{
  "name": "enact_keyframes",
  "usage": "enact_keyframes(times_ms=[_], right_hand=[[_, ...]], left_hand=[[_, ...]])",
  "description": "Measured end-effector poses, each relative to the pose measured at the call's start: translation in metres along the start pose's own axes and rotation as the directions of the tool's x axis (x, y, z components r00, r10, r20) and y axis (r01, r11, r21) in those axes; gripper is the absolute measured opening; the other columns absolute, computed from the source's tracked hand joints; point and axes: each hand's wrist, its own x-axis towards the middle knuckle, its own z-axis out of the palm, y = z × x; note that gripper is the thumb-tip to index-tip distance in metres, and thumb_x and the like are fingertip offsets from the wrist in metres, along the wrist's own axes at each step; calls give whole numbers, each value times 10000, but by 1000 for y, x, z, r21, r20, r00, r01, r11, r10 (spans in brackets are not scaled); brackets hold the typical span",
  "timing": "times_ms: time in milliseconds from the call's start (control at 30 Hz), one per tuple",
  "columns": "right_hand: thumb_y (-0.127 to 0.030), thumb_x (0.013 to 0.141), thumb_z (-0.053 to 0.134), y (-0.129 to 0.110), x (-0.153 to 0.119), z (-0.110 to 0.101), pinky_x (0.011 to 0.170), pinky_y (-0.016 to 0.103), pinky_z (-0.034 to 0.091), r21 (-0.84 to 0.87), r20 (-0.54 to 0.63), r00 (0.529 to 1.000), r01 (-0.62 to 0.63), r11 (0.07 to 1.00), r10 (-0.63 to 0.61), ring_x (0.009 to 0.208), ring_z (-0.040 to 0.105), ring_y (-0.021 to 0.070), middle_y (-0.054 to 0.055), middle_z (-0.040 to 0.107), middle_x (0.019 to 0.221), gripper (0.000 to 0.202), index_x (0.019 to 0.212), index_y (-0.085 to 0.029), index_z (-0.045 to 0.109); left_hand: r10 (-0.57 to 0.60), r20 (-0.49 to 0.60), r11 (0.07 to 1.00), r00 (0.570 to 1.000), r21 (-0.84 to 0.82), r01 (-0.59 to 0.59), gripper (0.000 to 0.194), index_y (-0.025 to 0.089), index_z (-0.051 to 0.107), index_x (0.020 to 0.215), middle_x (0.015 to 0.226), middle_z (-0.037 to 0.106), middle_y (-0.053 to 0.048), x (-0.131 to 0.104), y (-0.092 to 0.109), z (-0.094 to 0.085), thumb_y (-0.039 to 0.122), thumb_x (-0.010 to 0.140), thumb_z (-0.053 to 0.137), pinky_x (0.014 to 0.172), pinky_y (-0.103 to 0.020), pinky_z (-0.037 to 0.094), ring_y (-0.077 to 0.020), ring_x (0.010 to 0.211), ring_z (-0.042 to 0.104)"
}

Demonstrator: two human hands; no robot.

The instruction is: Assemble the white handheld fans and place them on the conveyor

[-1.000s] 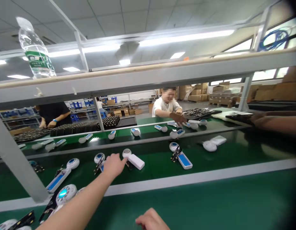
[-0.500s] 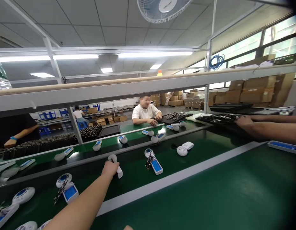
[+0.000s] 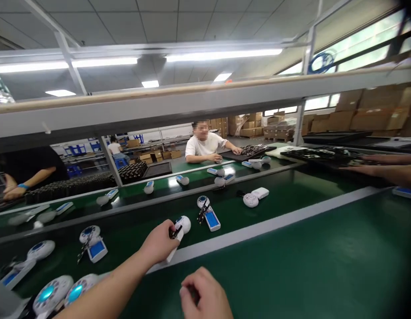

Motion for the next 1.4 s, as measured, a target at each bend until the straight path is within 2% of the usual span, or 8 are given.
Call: enact_keyframes(times_ms=[167,300,467,567,700,933,1167,1400], right_hand=[[-170,838,512,-1,3,-6,712,292,524,-9,32,991,-130,991,130,798,680,211,47,692,894,223,934,-219,707],[-186,833,513,0,-2,1,698,294,521,-37,112,990,-85,996,89,765,673,205,37,688,873,246,976,-227,709],[-353,861,547,4,-7,8,674,299,527,-52,176,979,-99,994,107,704,661,201,36,691,834,207,911,-238,711],[-420,870,545,4,-5,10,689,314,530,-83,152,972,-167,982,178,732,669,218,43,697,826,246,830,-239,706],[-378,882,554,3,-4,12,718,280,534,20,140,987,-83,996,80,788,672,204,38,691,871,209,835,-245,709],[-300,895,573,-1,-7,9,697,220,529,157,128,989,54,986,-75,773,666,162,30,660,854,163,825,-236,705],[-210,889,557,-2,-14,2,695,220,529,115,177,944,260,959,-277,759,655,150,25,650,819,150,804,-224,680],[-201,845,578,-7,-16,7,643,214,525,122,166,982,72,990,-92,682,648,154,16,668,753,167,698,-222,654]], left_hand=[[-37,-6,995,999,-95,36,204,231,497,833,782,621,39,-88,-8,8,203,701,649,603,-242,356,-160,702,555],[-146,21,910,989,-390,142,290,227,457,859,782,591,34,-128,-26,28,218,668,674,634,-241,409,-169,730,549],[-166,63,699,984,-696,163,664,169,420,1321,862,606,-6,-142,-42,41,206,700,652,758,-304,486,-200,799,609],[-101,98,661,990,-737,141,562,145,540,1299,961,656,-66,-144,-44,40,195,742,595,880,-347,478,-228,919,630],[-65,30,635,997,-770,65,437,182,650,1217,1066,647,-72,-144,-42,38,183,797,531,953,-354,454,-226,998,621],[-64,170,346,983,-920,182,475,142,635,1241,890,666,-54,-142,-36,40,172,777,537,578,-278,529,-189,722,640],[-81,-17,546,997,-837,30,232,163,764,989,916,750,-60,-150,-36,38,210,815,617,802,-308,530,-219,866,673],[-7,-77,610,997,-791,-57,217,205,778,976,849,718,-24,-152,-35,38,183,844,608,751,-262,509,-184,810,655]])
